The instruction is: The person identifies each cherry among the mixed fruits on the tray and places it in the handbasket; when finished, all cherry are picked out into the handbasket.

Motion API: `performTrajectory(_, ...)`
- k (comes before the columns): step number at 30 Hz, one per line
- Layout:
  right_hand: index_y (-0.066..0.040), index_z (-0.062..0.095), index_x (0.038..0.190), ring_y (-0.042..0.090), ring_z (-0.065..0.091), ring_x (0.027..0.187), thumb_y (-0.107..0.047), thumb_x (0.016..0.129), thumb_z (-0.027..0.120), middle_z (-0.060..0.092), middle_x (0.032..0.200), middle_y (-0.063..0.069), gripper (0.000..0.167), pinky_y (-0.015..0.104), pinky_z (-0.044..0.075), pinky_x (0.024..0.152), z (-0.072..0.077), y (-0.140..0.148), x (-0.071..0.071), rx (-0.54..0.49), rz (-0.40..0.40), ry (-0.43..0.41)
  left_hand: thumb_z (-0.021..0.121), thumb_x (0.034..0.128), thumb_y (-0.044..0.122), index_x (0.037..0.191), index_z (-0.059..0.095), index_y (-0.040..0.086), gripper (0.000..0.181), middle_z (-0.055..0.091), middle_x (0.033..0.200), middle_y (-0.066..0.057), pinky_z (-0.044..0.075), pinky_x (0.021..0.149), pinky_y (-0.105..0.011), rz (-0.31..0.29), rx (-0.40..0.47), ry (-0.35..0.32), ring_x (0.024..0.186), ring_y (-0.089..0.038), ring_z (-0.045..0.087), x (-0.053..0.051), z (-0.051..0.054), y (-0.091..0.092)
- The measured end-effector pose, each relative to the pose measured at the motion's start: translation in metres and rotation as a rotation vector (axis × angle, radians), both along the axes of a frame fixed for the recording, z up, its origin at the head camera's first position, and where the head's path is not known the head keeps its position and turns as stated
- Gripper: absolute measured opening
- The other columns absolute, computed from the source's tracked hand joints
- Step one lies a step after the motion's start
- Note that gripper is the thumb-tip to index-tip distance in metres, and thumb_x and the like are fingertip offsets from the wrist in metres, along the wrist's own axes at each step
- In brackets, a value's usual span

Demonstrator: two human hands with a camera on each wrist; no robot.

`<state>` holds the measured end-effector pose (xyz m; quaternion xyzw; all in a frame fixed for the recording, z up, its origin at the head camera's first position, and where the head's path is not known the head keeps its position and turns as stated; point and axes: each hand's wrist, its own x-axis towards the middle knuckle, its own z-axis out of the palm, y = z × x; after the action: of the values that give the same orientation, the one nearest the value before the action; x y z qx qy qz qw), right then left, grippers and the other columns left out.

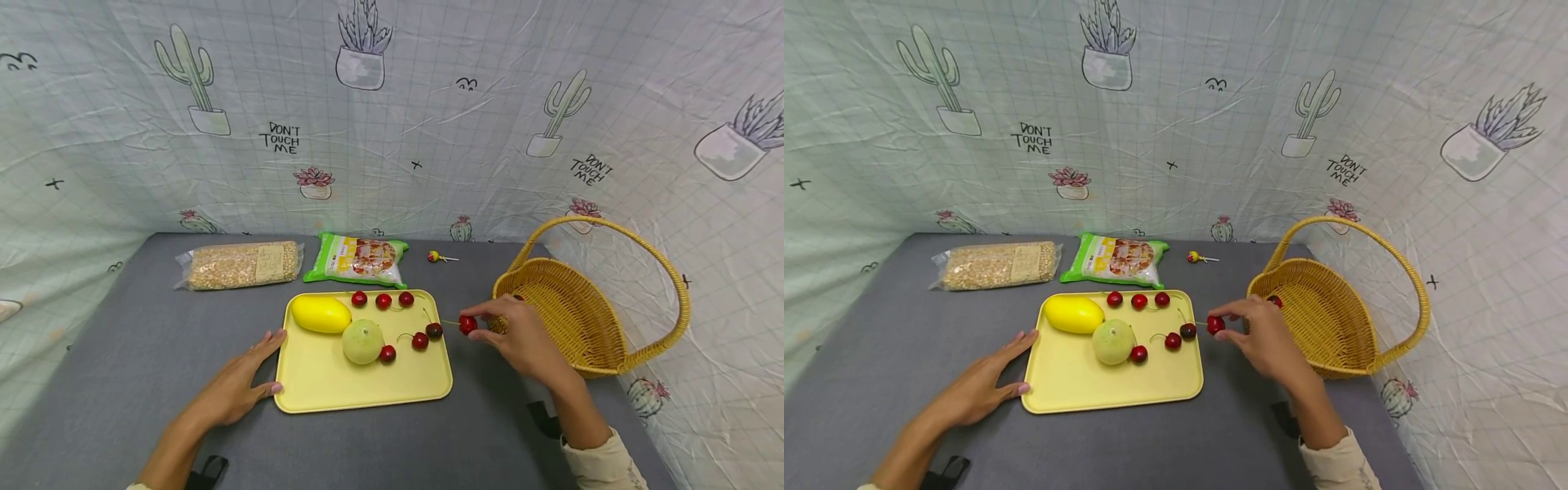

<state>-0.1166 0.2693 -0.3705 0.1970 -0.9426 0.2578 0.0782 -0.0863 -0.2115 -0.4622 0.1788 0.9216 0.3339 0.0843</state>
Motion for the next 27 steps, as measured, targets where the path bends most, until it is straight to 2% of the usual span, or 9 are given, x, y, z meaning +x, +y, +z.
performTrajectory(8,-0.019,0.083,0.119,0.026,0.07,0.102,-0.017,0.083,0.091,0.079,0.109,0.001,0.037,0.046,0.062,0.086,0.004,0.022,-0.001,-0.016,-0.055,-0.005,0.083,0.0912,0.013,0.166,0.035,0.005,0.09,0.034,0.171,-0.023,0.032,0.119,-0.077,0.0,0.006,-0.004,0.156,-0.053,0.032,0.001,0.0,0.0)
performTrajectory(15,-0.017,0.084,0.117,0.028,0.073,0.104,-0.013,0.081,0.093,0.081,0.111,0.004,0.037,0.037,0.06,0.084,0.006,0.041,-0.003,0.001,-0.093,0.057,0.083,0.0913,0.013,0.167,0.034,0.006,0.09,0.033,0.172,-0.023,0.032,0.12,-0.076,-0.002,0.003,-0.01,0.156,-0.053,0.032,0.001,-0.002,-0.001)
performTrajectory(19,-0.015,0.084,0.115,0.029,0.075,0.1,-0.012,0.079,0.094,0.082,0.107,0.005,0.037,0.037,0.061,0.081,0.009,0.049,-0.004,0.029,-0.092,0.107,0.083,0.0913,0.014,0.167,0.034,0.006,0.09,0.033,0.171,-0.024,0.033,0.119,-0.077,0.002,-0.009,-0.014,0.156,-0.053,0.032,0.0,-0.002,-0.001)
performTrajectory(27,-0.016,0.084,0.115,0.028,0.074,0.097,-0.012,0.081,0.093,0.083,0.105,0.004,0.036,0.034,0.059,0.077,0.017,0.066,-0.007,0.072,-0.122,0.093,0.083,0.0919,0.015,0.168,0.032,0.008,0.092,0.032,0.172,-0.023,0.033,0.119,-0.077,0.006,-0.034,-0.028,0.157,-0.052,0.031,-0.002,-0.002,0.0)
